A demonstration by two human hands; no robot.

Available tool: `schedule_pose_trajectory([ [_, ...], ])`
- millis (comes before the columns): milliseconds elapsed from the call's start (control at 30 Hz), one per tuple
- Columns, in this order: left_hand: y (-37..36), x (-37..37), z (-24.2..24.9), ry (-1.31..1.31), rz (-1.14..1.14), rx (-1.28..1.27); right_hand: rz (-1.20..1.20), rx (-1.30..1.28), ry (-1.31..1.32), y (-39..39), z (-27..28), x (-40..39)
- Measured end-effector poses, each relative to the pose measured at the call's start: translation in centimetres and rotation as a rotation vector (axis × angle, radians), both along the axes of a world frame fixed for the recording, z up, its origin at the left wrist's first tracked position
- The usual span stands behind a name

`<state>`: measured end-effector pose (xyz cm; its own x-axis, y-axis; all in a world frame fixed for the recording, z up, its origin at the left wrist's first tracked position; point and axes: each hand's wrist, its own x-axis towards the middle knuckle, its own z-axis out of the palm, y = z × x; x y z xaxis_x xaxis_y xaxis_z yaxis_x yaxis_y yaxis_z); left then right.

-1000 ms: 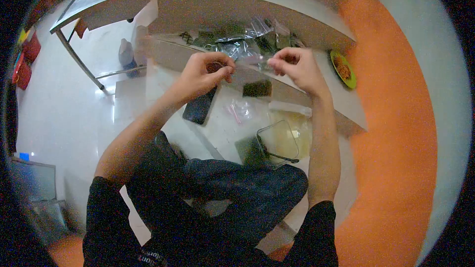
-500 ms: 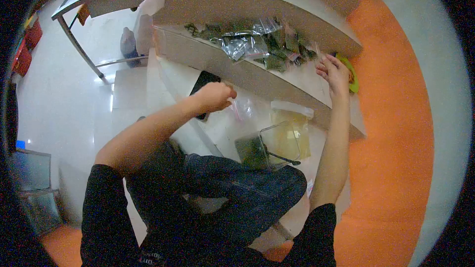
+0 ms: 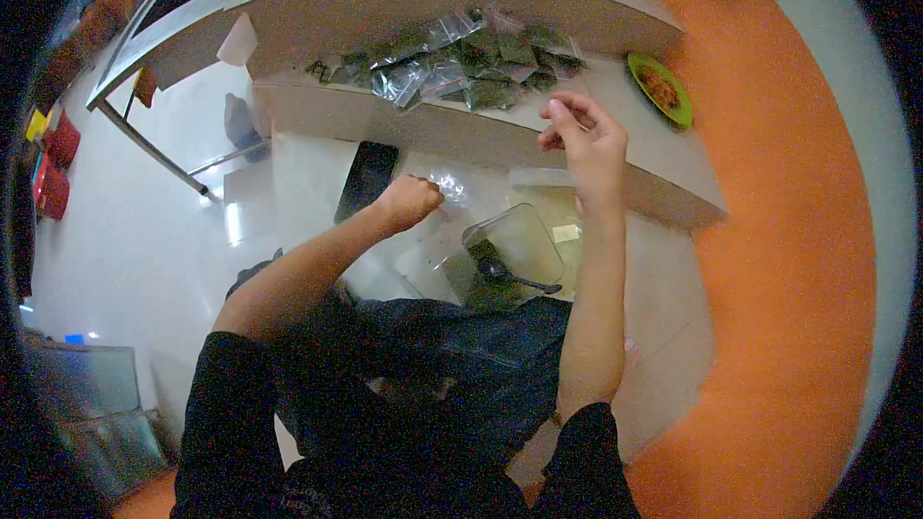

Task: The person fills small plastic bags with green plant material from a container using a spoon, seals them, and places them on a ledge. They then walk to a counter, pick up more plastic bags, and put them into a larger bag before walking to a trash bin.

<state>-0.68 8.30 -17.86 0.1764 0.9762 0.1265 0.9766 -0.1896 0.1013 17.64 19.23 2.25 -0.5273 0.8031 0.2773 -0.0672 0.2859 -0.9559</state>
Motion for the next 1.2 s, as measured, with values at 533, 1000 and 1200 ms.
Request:
schedule_pose_trajectory([
  [533,-4.1,0.1,8.4,-0.944,0.203,0.385,0.154,0.685,-0.302,-15.6,-2.9,-0.9],
  [1000,-12.9,-0.2,12.9,-1.523,0.232,0.139,0.147,0.057,-0.196,-15.1,-8.1,-3.4],
  [1200,-12.8,-0.7,13.1,-1.465,0.175,0.115,0.202,-0.016,-0.248,-13.9,-8.3,-3.1],
])
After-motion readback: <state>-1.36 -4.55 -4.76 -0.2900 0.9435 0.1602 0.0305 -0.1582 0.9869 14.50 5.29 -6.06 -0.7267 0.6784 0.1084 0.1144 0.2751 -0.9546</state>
